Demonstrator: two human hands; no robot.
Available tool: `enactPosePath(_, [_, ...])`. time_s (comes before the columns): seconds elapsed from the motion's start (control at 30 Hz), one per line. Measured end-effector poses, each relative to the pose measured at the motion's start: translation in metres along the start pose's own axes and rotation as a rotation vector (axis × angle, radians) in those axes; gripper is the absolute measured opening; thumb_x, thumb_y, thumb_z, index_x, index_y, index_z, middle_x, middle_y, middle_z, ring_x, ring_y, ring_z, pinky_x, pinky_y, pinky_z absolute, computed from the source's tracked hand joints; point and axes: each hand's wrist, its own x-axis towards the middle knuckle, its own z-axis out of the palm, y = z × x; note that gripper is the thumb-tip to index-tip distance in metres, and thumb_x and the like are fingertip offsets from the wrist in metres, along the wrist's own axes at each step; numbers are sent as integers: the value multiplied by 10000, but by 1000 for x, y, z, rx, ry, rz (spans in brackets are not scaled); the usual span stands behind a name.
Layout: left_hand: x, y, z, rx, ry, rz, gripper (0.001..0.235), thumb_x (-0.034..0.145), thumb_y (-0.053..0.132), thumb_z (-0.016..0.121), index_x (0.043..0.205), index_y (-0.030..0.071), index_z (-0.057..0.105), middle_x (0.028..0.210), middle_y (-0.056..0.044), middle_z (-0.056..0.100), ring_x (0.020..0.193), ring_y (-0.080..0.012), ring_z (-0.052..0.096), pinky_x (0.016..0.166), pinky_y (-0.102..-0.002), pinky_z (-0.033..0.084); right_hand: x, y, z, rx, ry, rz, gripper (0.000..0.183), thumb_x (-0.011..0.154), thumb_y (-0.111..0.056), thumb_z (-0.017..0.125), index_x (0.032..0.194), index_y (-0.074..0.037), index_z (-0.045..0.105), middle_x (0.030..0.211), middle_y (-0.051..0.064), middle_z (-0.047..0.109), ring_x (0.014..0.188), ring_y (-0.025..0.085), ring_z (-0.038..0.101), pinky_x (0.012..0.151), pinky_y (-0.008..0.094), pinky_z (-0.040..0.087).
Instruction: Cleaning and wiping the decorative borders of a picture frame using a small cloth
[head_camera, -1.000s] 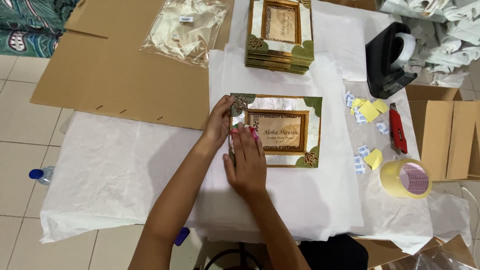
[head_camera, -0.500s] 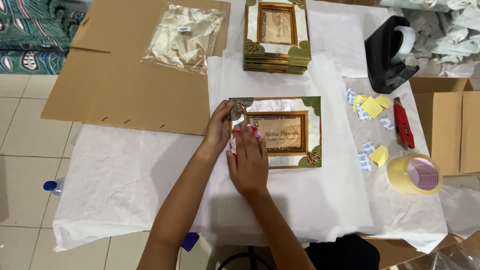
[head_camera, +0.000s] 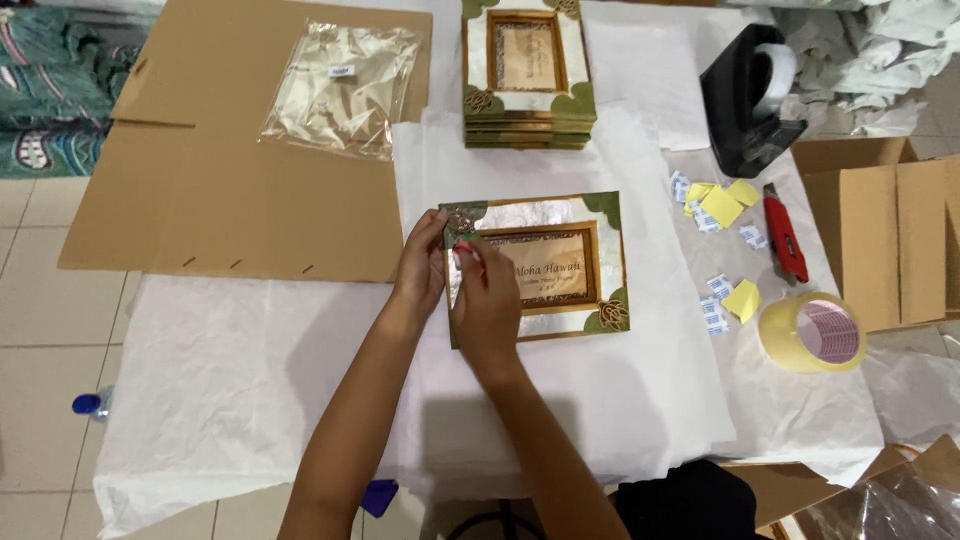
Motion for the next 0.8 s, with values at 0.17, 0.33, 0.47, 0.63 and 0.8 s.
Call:
enactPosePath(0.17, [-5, 3, 4, 4, 16, 15, 164, 989, 241, 629, 896, 146, 533, 766, 38, 529, 729, -97, 631, 674, -226, 550, 1, -17, -14, -35, 39, -117, 234, 1025, -41, 517, 1126, -57, 728, 1185, 105, 649, 1053, 312, 654, 824, 408, 549])
enactPosePath(0.33, [2, -5, -3, 28, -6, 9, 170, 996, 272, 617, 914, 138, 552, 784, 18, 575, 750, -108, 644, 641, -234, 561, -6, -9, -12, -58, 90, -178, 216, 1018, -103, 538, 1049, -85, 751, 1092, 75, 672, 951, 285, 667, 725, 391, 532])
enactPosePath(0.47, [-2, 1, 4, 40, 2, 27, 150, 999, 248, 613, 916, 138, 554, 784, 23, 561, 768, -99, 632, 709, -224, 554, 8, -27, -29, -34, -13, -67, 345, 1017, -99, 496, 1330, -56, 635, 1386, 156, 581, 1233, 357, 594, 957, 462, 492])
enactPosePath(0.63, [-28, 17, 24, 39, 32, 17, 160, 997, 251, 616, 908, 140, 542, 753, 36, 510, 768, -93, 612, 715, -211, 536, -1, -24, -23, -110, -126, -57, 418, 1041, -178, 484, 1430, -39, 547, 1541, 179, 501, 1374, 382, 524, 1094, 507, 427])
enactPosePath(0.8, [-10, 3, 10, 98, 32, 71, 154, 996, 252, 609, 902, 163, 526, 768, 63, 459, 773, -75, 554, 709, -194, 482, -5, -18, -19, -111, -70, -138, 355, 1023, -132, 497, 1352, -93, 624, 1459, 92, 600, 1315, 295, 585, 1052, 440, 456])
